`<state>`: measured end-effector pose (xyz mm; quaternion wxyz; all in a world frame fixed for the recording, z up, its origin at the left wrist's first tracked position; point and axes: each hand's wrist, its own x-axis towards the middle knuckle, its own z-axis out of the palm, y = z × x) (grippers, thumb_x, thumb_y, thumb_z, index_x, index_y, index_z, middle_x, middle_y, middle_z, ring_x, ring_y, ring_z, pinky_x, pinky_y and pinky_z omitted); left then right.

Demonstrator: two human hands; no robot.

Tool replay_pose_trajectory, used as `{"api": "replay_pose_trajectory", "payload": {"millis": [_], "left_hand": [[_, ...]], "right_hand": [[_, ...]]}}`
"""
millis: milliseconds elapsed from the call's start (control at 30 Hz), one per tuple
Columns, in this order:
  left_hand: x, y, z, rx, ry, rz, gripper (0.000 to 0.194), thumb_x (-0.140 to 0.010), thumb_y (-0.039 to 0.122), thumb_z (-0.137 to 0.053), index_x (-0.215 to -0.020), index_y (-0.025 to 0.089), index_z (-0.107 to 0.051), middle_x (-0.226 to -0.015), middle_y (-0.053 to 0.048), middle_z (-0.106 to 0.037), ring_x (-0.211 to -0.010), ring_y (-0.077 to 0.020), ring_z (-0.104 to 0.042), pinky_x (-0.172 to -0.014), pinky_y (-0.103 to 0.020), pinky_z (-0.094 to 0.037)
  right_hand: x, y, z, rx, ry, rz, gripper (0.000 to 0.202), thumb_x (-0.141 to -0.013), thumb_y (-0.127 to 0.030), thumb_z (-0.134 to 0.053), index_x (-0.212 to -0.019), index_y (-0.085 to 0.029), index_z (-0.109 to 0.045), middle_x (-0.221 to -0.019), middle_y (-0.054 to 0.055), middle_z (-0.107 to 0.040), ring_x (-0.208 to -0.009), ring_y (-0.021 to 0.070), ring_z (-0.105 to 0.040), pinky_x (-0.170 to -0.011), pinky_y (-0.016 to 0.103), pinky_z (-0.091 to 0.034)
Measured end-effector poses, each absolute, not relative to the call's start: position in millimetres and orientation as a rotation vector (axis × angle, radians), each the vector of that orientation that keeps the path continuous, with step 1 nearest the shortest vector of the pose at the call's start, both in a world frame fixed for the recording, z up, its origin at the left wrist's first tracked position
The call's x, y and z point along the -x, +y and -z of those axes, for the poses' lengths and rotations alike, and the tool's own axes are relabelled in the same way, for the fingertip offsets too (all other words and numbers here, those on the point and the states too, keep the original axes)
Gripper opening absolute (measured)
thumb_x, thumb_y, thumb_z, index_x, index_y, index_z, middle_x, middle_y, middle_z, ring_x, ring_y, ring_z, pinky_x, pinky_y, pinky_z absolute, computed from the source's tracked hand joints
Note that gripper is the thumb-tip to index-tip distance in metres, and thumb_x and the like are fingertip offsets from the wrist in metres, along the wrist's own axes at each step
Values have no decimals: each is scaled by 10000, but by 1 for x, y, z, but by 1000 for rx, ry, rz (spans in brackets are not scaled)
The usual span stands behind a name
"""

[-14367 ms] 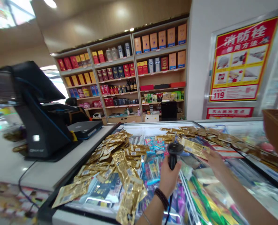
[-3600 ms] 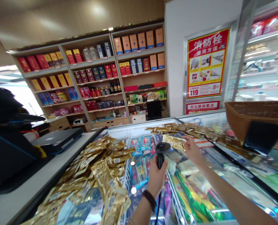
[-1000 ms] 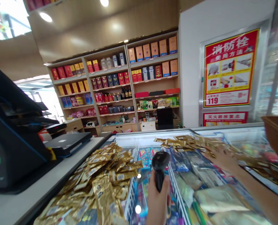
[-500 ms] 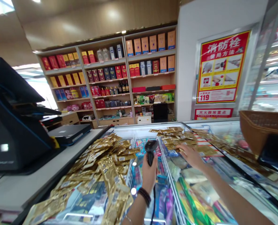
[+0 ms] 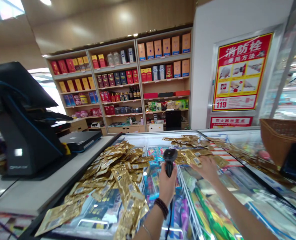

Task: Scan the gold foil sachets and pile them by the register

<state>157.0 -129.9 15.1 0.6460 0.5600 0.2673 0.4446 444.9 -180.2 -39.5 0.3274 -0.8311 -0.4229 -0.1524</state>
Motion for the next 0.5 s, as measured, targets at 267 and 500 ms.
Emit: {"api": "replay_pose_trajectory", "payload": {"millis": [267, 500], "left_hand": [[-160, -136, -15, -1238, 609, -934, 838, -731, 836, -1029, -1248, 265, -699, -681, 98, -534, -552, -175, -526, -500, -279, -442], [-155, -134, -22, -1228, 552, -878, 839, -728, 894, -1003, -1185, 278, -663, -621, 129, -505, -474, -137, -477, -519, -291, -483]], "right_hand": [[-432, -170, 32, 1879, -896, 286, 503, -894, -538, -642, -1274, -292, -862, -1017, 125, -925, -978, 423, -871, -914, 539, -686], [-444, -157, 24, 1874, -754, 200, 471, -845, -805, -705, -825, -337, -743, -746, 128, -854, -811, 416, -848, -723, 475, -611]]}}
